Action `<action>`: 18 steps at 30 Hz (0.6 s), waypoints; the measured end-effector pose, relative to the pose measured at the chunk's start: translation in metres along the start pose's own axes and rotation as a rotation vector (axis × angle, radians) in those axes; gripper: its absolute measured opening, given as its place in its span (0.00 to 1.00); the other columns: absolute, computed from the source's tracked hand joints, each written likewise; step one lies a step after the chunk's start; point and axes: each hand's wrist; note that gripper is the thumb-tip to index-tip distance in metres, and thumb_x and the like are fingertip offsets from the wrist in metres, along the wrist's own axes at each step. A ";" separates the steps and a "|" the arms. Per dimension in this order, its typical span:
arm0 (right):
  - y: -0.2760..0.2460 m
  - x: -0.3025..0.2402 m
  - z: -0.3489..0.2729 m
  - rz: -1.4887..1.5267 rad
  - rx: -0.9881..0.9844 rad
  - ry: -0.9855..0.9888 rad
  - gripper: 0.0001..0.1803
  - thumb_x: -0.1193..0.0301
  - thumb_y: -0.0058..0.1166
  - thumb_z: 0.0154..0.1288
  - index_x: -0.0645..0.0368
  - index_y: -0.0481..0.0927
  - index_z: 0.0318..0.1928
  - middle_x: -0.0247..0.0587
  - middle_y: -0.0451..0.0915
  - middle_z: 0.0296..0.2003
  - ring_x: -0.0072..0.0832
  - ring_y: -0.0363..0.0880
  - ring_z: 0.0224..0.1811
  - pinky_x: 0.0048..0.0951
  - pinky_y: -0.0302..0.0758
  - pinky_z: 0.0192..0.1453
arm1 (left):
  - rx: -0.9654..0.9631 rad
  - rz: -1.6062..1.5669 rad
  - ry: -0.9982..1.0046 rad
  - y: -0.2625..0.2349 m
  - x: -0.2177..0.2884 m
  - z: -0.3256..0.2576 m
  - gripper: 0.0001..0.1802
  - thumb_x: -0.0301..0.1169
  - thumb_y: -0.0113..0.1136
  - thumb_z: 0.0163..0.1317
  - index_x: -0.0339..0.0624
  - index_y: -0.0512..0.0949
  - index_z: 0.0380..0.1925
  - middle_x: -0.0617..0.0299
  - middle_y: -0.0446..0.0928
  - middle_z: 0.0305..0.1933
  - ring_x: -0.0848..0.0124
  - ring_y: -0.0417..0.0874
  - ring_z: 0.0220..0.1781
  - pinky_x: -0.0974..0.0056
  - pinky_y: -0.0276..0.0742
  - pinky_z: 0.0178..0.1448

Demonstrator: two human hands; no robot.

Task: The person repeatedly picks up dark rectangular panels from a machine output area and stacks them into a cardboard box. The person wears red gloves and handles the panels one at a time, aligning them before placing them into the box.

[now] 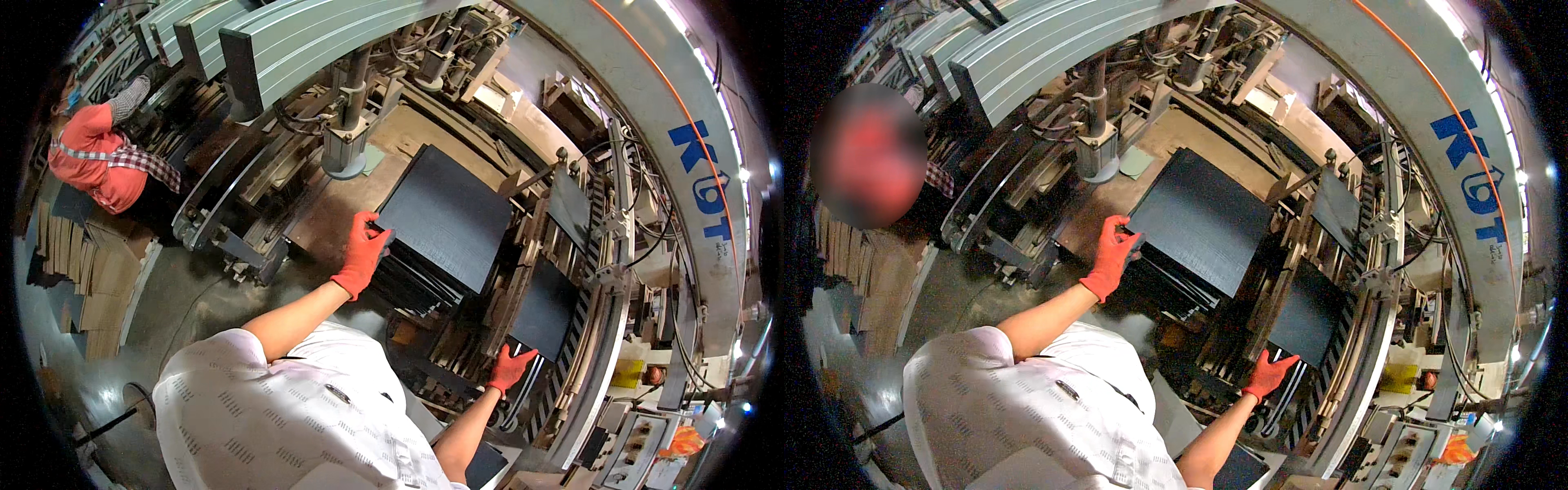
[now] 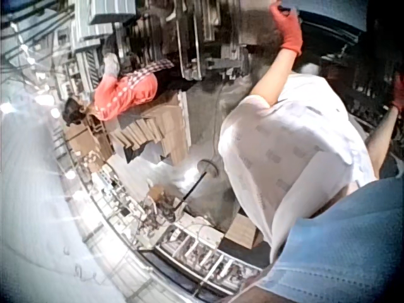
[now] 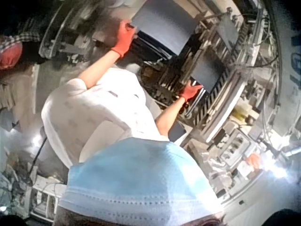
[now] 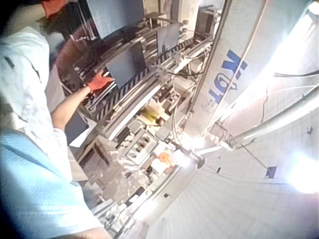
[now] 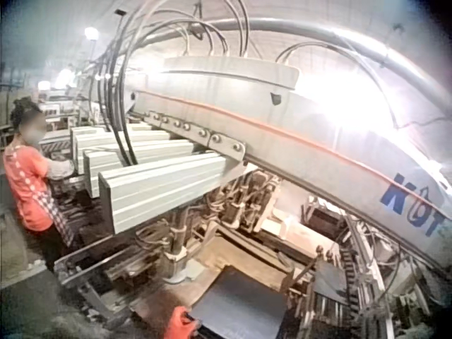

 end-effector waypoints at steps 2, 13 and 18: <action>0.003 0.003 -0.004 -0.006 0.014 0.013 0.49 0.55 0.62 0.61 0.62 0.52 0.76 0.58 0.68 0.68 0.47 0.74 0.65 0.42 0.73 0.63 | -0.014 -0.074 -0.097 -0.002 -0.002 0.006 0.21 0.22 0.63 0.63 0.48 0.71 0.55 0.67 0.72 0.43 0.75 0.75 0.43 0.67 0.79 0.34; 0.053 -0.005 -0.018 1.298 0.381 0.552 0.09 0.63 0.58 0.67 0.54 0.79 0.42 0.39 0.79 0.37 0.32 0.78 0.39 0.35 0.75 0.52 | -0.100 0.030 -0.019 0.020 -0.014 -0.043 0.22 0.23 0.64 0.63 0.43 0.70 0.56 0.60 0.73 0.49 0.72 0.76 0.42 0.66 0.80 0.37; 0.065 -0.043 0.034 1.871 -0.145 1.060 0.12 0.55 0.58 0.67 0.44 0.79 0.45 0.31 0.80 0.44 0.38 0.77 0.44 0.47 0.74 0.58 | -0.098 -0.206 -0.387 0.025 -0.008 -0.050 0.17 0.26 0.65 0.64 0.43 0.68 0.48 0.57 0.74 0.45 0.63 0.80 0.45 0.53 0.86 0.47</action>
Point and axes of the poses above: each hand's wrist, its own z-axis towards the middle knuckle, its own y-axis out of the palm, x = y × z
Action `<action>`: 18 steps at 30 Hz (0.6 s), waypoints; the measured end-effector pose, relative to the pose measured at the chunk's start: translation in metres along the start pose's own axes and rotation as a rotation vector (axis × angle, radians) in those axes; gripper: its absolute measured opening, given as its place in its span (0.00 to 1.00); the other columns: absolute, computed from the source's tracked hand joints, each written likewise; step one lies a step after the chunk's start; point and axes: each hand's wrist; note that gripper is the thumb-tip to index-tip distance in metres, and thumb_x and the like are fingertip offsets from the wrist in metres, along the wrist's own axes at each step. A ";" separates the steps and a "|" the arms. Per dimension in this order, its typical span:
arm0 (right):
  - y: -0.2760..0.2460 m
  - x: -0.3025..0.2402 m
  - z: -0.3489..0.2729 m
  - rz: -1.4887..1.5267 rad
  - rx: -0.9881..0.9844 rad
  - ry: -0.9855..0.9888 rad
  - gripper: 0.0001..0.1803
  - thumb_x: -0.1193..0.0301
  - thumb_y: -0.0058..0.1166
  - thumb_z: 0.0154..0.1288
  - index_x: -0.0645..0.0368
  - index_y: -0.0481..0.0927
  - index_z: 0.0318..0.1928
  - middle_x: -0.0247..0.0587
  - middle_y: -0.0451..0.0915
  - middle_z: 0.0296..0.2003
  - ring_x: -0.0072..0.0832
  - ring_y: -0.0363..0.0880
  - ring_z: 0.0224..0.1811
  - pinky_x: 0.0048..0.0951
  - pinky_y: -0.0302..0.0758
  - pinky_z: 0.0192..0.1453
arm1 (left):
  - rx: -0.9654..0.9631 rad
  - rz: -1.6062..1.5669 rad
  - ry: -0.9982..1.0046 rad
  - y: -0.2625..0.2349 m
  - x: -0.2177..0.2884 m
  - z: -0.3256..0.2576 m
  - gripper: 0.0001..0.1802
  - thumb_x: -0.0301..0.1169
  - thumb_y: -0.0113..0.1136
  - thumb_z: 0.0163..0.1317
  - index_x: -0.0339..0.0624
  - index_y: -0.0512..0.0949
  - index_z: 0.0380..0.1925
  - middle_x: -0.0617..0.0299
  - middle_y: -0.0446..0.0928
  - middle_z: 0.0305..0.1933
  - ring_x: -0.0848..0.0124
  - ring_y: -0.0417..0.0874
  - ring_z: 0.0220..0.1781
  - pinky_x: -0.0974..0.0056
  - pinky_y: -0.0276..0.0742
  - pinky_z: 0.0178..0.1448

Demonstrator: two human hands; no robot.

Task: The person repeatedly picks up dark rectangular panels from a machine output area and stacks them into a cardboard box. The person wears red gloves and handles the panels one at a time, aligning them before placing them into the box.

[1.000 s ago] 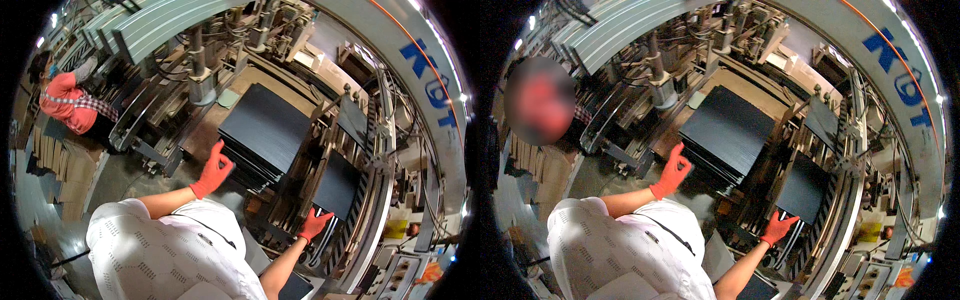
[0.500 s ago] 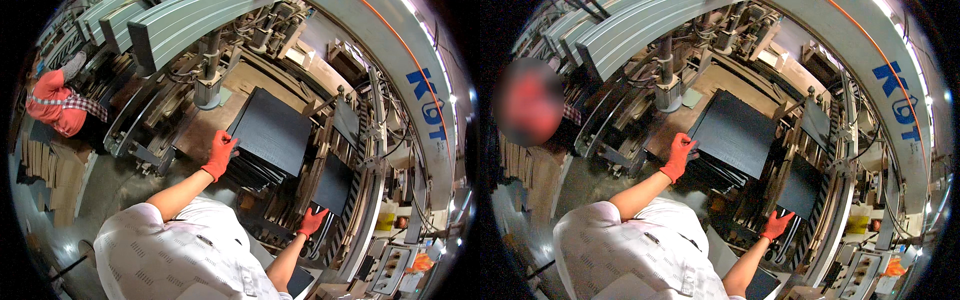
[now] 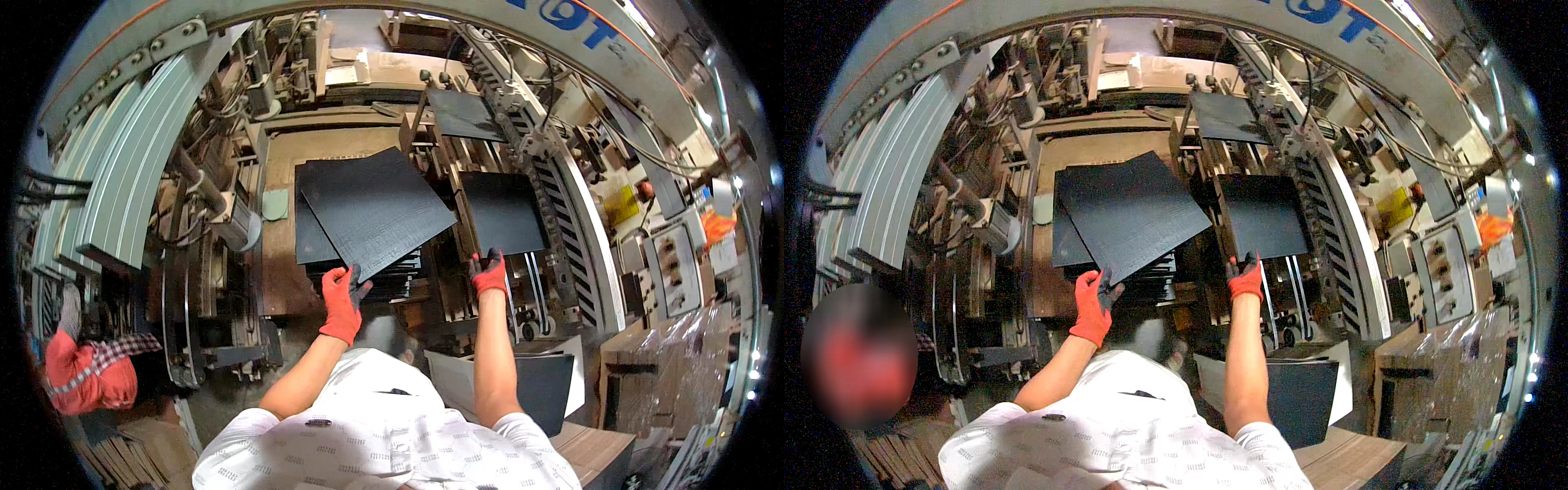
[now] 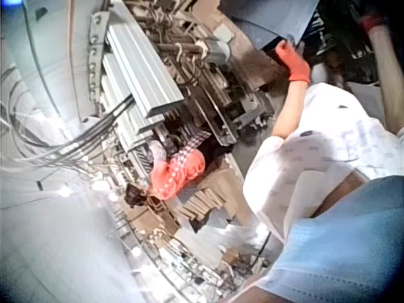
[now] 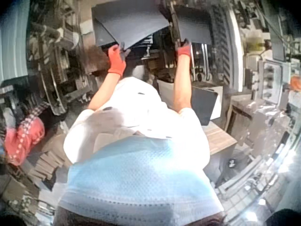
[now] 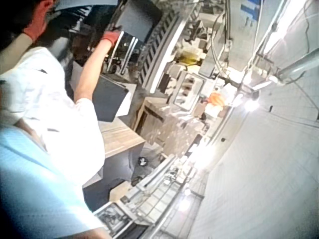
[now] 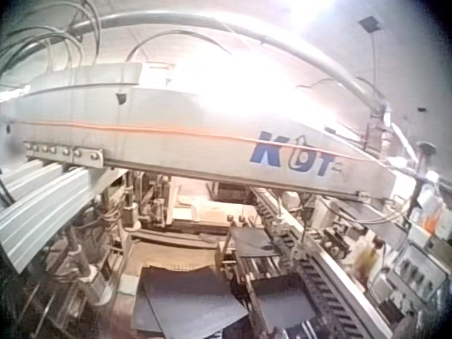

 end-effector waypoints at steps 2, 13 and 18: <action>-0.029 -0.023 0.049 0.019 -0.077 -0.076 0.17 0.53 0.52 0.71 0.46 0.78 0.52 0.31 0.79 0.51 0.37 0.74 0.49 0.43 0.74 0.56 | -0.095 -0.062 -0.129 0.017 -0.003 0.003 0.17 0.25 0.64 0.64 0.43 0.68 0.48 0.57 0.74 0.47 0.61 0.80 0.47 0.48 0.85 0.49; -0.048 0.026 -0.102 -0.110 -0.120 -0.333 0.25 0.62 0.55 0.71 0.60 0.75 0.64 0.34 0.77 0.60 0.30 0.70 0.65 0.36 0.71 0.65 | -0.719 1.149 0.567 -0.116 0.063 -0.013 0.25 0.16 0.48 0.53 0.31 0.72 0.54 0.48 0.72 0.56 0.57 0.76 0.59 0.56 0.73 0.65; -0.136 0.022 -0.166 -0.981 -0.097 -0.958 0.33 0.83 0.49 0.58 0.55 0.73 0.67 0.44 0.73 0.57 0.37 0.71 0.60 0.35 0.64 0.69 | -0.442 0.775 0.197 -0.100 0.074 -0.020 0.18 0.32 0.59 0.68 0.33 0.76 0.54 0.54 0.77 0.55 0.64 0.78 0.57 0.60 0.74 0.62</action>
Point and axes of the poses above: each hand's wrist, its own z-axis towards the middle knuckle, its own y-axis out of the palm, x = y × z
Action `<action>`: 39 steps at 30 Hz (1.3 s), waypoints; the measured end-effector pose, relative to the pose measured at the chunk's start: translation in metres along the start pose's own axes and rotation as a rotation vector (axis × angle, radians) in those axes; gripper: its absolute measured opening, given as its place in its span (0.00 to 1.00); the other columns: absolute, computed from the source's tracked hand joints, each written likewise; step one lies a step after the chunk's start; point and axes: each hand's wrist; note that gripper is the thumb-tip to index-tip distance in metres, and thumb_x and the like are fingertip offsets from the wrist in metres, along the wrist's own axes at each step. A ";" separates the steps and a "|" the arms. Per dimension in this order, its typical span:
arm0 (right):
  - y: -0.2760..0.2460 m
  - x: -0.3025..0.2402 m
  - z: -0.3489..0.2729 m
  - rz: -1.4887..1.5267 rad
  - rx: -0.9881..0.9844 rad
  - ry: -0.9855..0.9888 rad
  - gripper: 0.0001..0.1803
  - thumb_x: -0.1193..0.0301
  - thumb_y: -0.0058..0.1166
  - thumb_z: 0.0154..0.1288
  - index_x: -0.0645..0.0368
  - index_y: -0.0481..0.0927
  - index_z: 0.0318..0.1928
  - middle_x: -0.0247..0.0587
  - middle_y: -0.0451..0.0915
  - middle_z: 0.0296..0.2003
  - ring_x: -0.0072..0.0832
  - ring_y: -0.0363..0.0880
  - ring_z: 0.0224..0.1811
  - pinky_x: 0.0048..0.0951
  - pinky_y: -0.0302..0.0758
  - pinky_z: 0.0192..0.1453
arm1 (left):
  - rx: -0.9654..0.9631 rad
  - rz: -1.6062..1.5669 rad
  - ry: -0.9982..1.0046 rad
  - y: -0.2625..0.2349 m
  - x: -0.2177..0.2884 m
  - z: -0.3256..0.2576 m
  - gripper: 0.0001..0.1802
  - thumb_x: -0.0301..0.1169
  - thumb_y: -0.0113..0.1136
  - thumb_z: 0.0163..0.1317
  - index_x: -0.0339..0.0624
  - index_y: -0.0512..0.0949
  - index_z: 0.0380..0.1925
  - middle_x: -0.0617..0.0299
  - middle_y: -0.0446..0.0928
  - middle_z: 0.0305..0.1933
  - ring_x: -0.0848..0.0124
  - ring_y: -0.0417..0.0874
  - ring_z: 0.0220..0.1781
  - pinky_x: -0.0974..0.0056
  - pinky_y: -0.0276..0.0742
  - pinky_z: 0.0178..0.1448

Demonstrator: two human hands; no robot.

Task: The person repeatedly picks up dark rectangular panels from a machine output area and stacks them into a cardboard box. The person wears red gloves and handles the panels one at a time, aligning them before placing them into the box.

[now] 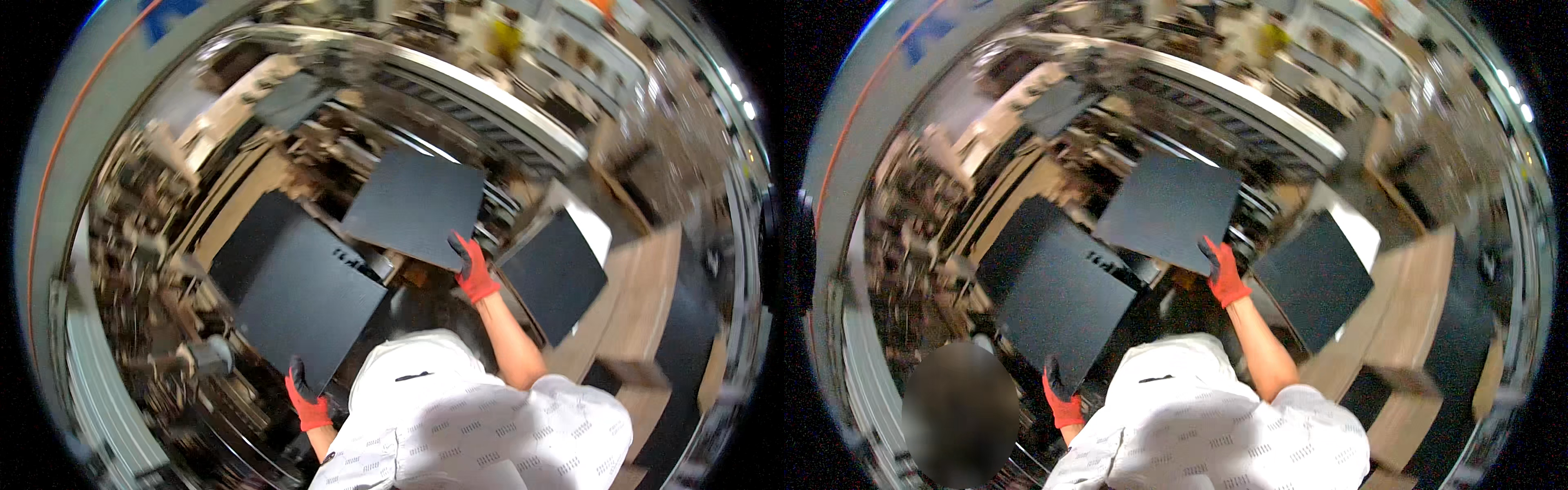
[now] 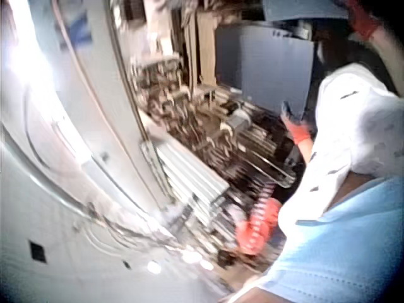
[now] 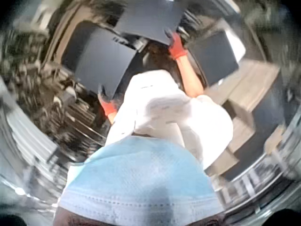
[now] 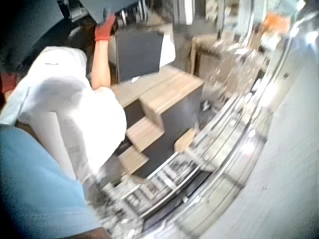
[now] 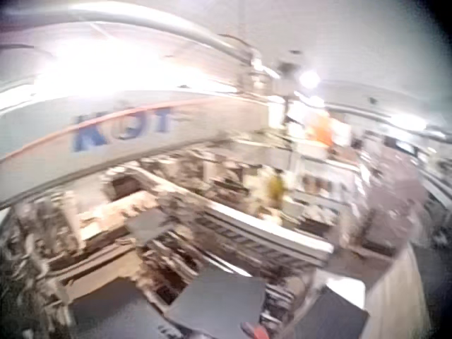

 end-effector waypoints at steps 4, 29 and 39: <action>-0.052 -0.039 -0.055 -0.316 0.078 -0.069 0.41 0.89 0.42 0.50 0.54 0.73 0.68 0.52 0.72 0.50 0.47 0.69 0.51 0.39 0.65 0.61 | -0.109 -0.074 -0.098 0.022 0.029 0.022 0.23 0.40 0.59 0.71 0.32 0.75 0.57 0.55 0.78 0.57 0.67 0.79 0.56 0.61 0.74 0.62; -0.180 -0.089 -0.130 -0.715 0.644 0.452 0.14 0.61 0.62 0.63 0.60 0.80 0.29 0.47 0.82 0.27 0.41 0.81 0.29 0.42 0.73 0.35 | -0.209 -0.419 -0.260 0.354 -0.034 0.147 0.21 0.33 0.72 0.59 0.37 0.77 0.48 0.64 0.80 0.47 0.70 0.76 0.47 0.63 0.70 0.54; 0.007 -0.012 0.130 -0.713 0.232 -0.152 0.23 0.55 0.59 0.64 0.61 0.80 0.48 0.48 0.82 0.44 0.45 0.78 0.52 0.46 0.73 0.54 | 0.055 -0.354 -0.203 0.429 -0.069 0.230 0.19 0.32 0.70 0.59 0.34 0.79 0.48 0.59 0.82 0.46 0.67 0.79 0.44 0.60 0.73 0.53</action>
Point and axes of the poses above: each hand's wrist, its own z-axis towards the middle knuckle, its own y-axis out of the palm, x = y × z
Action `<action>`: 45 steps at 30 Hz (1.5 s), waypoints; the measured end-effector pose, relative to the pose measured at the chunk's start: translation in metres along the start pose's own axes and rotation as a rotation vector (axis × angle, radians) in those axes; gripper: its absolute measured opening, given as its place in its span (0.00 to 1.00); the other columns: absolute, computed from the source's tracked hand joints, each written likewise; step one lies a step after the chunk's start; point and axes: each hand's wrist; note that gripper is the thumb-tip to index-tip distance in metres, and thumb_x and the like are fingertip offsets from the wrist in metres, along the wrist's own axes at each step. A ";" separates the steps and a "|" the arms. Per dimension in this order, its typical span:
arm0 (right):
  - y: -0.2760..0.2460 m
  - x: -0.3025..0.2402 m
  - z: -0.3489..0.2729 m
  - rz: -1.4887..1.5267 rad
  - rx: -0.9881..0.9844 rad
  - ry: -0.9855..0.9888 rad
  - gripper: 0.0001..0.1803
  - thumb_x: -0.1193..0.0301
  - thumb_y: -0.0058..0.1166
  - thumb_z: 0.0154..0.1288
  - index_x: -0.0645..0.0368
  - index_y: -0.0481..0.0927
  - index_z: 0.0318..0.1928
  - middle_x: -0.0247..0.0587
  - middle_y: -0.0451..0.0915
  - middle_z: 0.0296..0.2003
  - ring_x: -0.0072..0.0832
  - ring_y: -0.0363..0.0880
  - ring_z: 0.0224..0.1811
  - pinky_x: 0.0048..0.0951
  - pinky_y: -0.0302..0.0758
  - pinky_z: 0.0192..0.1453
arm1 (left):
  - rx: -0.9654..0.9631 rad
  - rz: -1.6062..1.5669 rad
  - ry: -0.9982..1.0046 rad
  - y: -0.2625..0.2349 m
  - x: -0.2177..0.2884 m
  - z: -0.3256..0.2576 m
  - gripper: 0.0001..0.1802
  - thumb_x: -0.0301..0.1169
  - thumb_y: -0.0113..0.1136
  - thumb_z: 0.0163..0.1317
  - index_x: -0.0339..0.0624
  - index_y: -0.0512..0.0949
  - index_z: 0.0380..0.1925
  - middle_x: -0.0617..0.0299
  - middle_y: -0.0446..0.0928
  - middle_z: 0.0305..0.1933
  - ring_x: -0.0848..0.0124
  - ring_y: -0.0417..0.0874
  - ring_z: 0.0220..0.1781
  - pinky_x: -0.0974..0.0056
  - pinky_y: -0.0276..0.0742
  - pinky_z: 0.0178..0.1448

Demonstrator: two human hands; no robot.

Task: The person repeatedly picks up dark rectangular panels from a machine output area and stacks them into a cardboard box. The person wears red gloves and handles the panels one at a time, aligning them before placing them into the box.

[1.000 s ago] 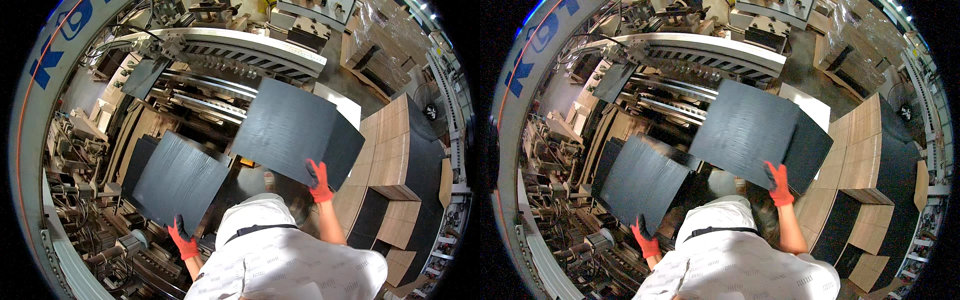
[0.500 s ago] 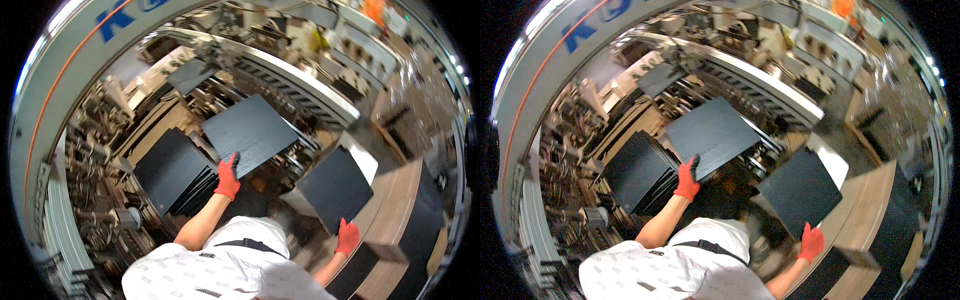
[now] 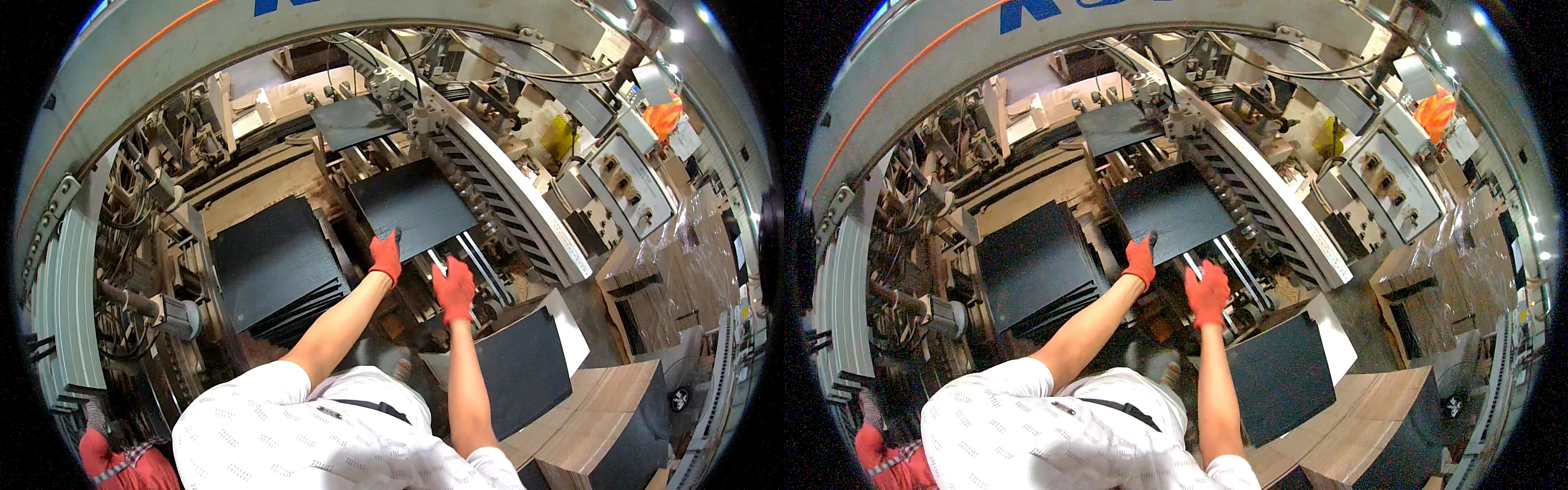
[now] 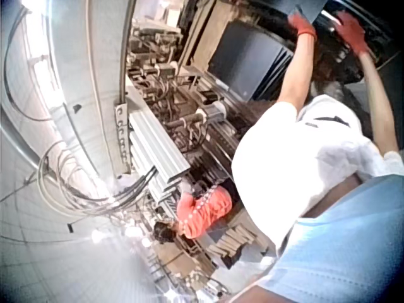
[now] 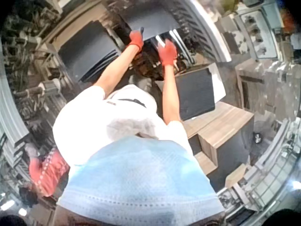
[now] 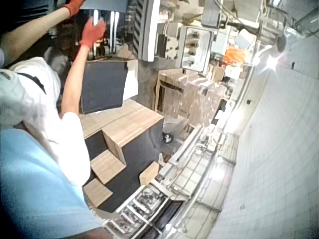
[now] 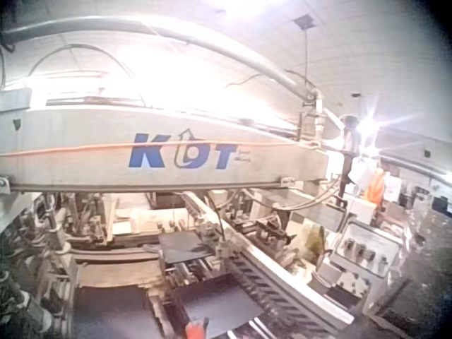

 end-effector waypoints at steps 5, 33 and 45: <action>0.069 -0.020 0.061 -0.051 -0.294 0.307 0.31 0.46 0.51 0.66 0.67 0.81 0.36 0.58 0.83 0.37 0.55 0.81 0.44 0.52 0.75 0.50 | 0.144 -0.071 0.062 0.012 -0.016 0.015 0.21 0.32 0.70 0.59 0.32 0.78 0.49 0.56 0.83 0.47 0.65 0.82 0.46 0.59 0.75 0.54; 0.070 0.001 0.072 0.370 -0.260 0.441 0.29 0.48 0.50 0.71 0.67 0.76 0.31 0.59 0.80 0.33 0.58 0.77 0.41 0.55 0.69 0.44 | 0.189 0.366 0.223 0.037 0.006 -0.011 0.21 0.41 0.67 0.62 0.30 0.80 0.42 0.49 0.84 0.41 0.60 0.82 0.39 0.56 0.76 0.46; 0.070 0.002 0.068 0.369 -0.260 0.401 0.30 0.49 0.50 0.71 0.68 0.75 0.28 0.60 0.78 0.28 0.59 0.77 0.37 0.54 0.69 0.43 | 0.241 0.404 0.271 0.027 -0.007 -0.002 0.19 0.39 0.67 0.63 0.31 0.80 0.42 0.54 0.84 0.38 0.66 0.81 0.38 0.59 0.75 0.44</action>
Point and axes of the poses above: each hand's wrist, its own z-axis towards the middle knuckle, its own y-axis out of the palm, x = y × z
